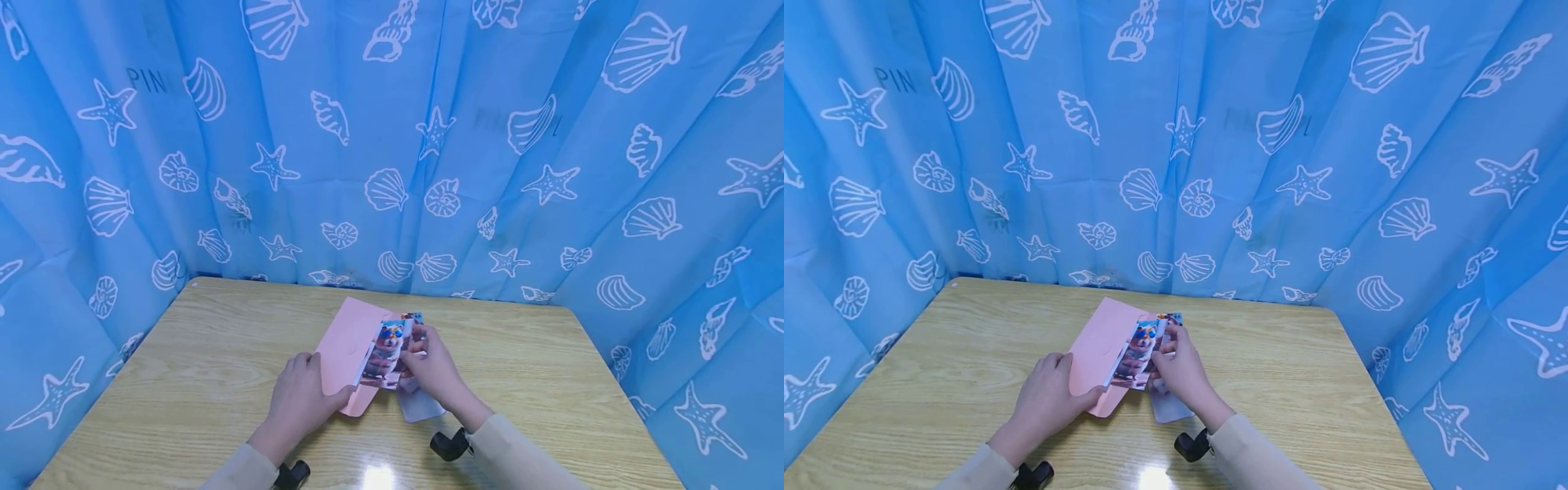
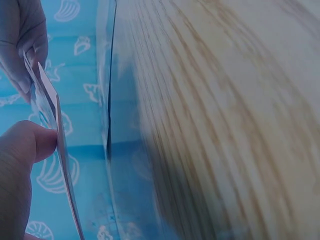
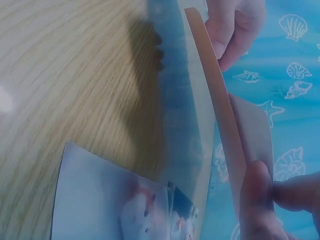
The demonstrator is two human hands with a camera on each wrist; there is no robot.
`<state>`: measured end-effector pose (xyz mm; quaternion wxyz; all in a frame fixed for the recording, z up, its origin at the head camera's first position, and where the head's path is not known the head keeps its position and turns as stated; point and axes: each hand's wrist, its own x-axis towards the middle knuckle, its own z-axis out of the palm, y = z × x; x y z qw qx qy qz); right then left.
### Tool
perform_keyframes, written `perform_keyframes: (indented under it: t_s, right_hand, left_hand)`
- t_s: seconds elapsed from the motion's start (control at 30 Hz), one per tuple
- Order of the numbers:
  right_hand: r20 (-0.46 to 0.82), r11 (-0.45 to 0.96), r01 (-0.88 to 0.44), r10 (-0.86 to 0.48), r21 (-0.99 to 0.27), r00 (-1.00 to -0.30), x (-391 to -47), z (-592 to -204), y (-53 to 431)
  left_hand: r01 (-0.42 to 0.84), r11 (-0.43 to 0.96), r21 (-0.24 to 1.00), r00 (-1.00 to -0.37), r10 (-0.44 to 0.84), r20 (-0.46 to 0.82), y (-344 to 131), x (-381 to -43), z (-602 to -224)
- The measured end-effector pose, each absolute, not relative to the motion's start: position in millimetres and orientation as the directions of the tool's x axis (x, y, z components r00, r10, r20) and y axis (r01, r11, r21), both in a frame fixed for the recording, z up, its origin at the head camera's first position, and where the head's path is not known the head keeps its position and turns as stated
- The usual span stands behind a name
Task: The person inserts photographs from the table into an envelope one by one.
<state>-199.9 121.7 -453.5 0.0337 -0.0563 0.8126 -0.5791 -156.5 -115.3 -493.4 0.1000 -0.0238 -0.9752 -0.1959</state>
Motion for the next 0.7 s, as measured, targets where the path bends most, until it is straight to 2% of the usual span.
perform_keyframes:
  t_s: [0.17, 0.43, 0.7]
  right_hand:
    - [0.008, 0.294, -0.051, -0.145, -0.954, -0.989, -197.8, -451.3, 117.8]
    - [0.03, 0.337, -0.082, -0.157, -0.938, -0.987, -197.2, -451.8, 116.0]
    - [-0.043, 0.318, -0.012, -0.166, -0.948, -0.985, -198.0, -455.0, 114.4]
  left_hand:
    - [0.087, 0.919, 0.385, -0.979, 0.007, 0.205, -113.9, -156.1, -492.7]
    - [0.085, 0.926, 0.369, -0.978, 0.007, 0.206, -112.8, -156.7, -492.9]
    - [0.071, 0.909, 0.41, -0.984, -0.002, 0.176, -109.4, -155.2, -490.1]
